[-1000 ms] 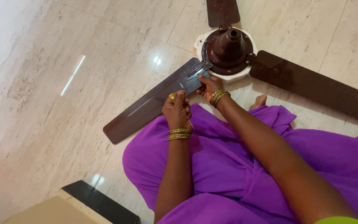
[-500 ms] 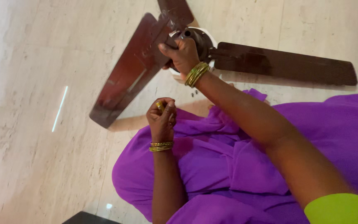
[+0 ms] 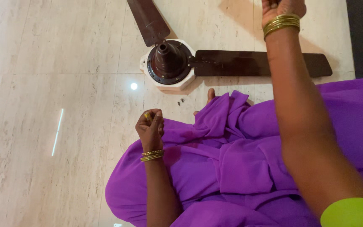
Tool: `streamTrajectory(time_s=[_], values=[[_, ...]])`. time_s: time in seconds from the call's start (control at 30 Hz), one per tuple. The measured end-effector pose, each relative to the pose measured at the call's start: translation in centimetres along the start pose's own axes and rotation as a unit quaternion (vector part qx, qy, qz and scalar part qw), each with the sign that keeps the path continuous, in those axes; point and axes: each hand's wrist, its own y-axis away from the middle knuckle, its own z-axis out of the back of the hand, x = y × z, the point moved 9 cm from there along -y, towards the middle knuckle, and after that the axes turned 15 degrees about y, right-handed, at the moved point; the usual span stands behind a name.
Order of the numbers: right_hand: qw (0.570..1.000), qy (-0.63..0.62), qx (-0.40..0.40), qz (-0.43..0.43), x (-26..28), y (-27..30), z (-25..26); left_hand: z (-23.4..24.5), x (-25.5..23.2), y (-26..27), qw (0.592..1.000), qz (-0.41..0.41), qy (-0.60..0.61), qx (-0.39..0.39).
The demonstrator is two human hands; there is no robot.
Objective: The person sits on the floor and uses a yellow screwdriver to loosen and remove screws from the fan blade mounting points. They detach the fan blades one by one and place them on the floor beside the fan motor housing.
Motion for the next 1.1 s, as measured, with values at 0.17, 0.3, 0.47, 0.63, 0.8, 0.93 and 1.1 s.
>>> streamTrajectory(time_s=[0.17, 0.3, 0.47, 0.63, 0.8, 0.93, 1.1], values=[[0.985, 0.020, -0.173, -0.013, 1.3, -5.8, 10.8, 0.6, 1.0, -0.4, 0.997, 0.016, -0.065, -0.033], [0.951, 0.072, -0.284, -0.098, 0.8, -11.5, 20.2, 0.3, 1.3, -1.0, 0.996, 0.013, -0.080, -0.036], [0.954, 0.142, -0.255, -0.065, -0.4, -15.0, 26.1, 0.2, 1.9, -1.6, 0.991, 0.032, -0.121, -0.053], [0.949, -0.040, -0.305, -0.073, -1.8, -12.4, 26.7, 0.7, 2.2, -1.8, 0.988, 0.023, -0.144, -0.060], [0.935, 0.030, -0.339, -0.098, -1.5, -11.8, 28.2, 1.8, 2.6, -2.1, 0.983, 0.032, -0.160, -0.084], [0.929, 0.059, -0.341, -0.133, -2.1, -14.4, 30.0, 2.2, 2.9, -2.8, 0.980, 0.020, -0.179, -0.080], [0.929, 0.095, -0.325, -0.149, -2.5, -15.8, 32.3, 2.0, 3.4, -3.8, 0.976, -0.020, -0.210, -0.050]])
